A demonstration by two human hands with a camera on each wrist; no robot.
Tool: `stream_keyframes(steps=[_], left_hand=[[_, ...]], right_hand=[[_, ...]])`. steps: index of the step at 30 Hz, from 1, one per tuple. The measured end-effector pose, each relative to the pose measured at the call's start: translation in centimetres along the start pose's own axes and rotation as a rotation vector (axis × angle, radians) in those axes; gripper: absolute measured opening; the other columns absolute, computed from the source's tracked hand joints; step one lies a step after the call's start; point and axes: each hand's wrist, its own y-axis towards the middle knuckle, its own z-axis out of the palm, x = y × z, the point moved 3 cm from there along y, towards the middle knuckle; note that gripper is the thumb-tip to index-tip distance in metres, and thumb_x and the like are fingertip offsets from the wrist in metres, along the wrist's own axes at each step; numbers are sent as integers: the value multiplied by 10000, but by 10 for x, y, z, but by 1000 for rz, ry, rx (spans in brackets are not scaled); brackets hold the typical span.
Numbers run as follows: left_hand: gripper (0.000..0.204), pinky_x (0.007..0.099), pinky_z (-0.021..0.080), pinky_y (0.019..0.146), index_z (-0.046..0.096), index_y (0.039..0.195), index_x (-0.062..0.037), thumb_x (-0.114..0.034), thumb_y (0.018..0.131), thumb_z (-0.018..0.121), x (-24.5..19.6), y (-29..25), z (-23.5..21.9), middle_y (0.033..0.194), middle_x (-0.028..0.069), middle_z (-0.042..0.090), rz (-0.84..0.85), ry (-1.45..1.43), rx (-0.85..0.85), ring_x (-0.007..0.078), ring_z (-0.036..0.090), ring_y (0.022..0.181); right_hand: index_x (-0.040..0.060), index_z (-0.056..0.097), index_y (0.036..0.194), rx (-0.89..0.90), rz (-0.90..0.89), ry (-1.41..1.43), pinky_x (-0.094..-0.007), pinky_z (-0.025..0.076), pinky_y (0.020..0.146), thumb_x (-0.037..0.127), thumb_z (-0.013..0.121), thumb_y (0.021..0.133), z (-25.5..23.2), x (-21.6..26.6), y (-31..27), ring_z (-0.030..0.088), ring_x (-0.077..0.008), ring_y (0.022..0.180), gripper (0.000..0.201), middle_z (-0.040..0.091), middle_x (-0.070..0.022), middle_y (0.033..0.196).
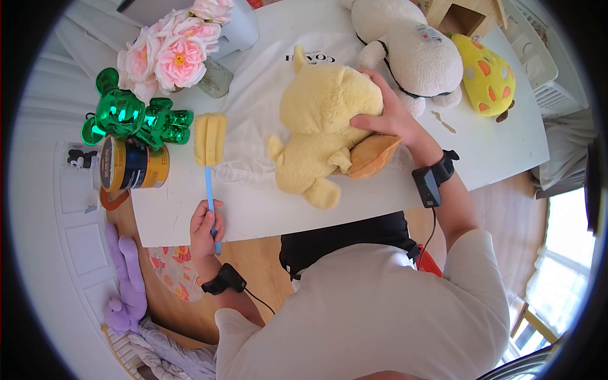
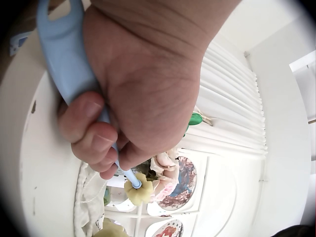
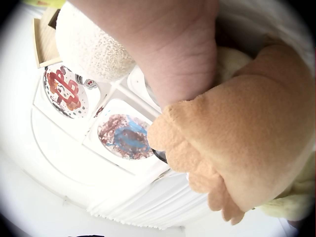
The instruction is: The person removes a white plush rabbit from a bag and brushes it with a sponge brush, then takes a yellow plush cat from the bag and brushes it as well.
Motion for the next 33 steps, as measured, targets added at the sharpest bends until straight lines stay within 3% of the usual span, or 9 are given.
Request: stream_keyframes(steps=[27, 33], left_hand=[[242, 191, 222, 369, 533, 1104, -5, -201, 986, 453, -1, 0, 1, 630, -10, 388, 3, -44, 9, 42, 295, 419], [243, 190, 222, 369, 534, 1104, -6, -204, 986, 457, -2, 1, 1, 628, -11, 386, 2, -43, 3, 42, 293, 419]], right_hand=[[51, 365, 1359, 6, -24, -21, -338, 382, 1008, 148, 783, 722, -1, -3, 1, 486, -201, 1179, 768, 512, -88, 1251], [52, 336, 1386, 21, 15, -10, -330, 335, 1043, 154, 762, 705, 1, -1, 1, 451, -188, 1209, 810, 482, -69, 1282]])
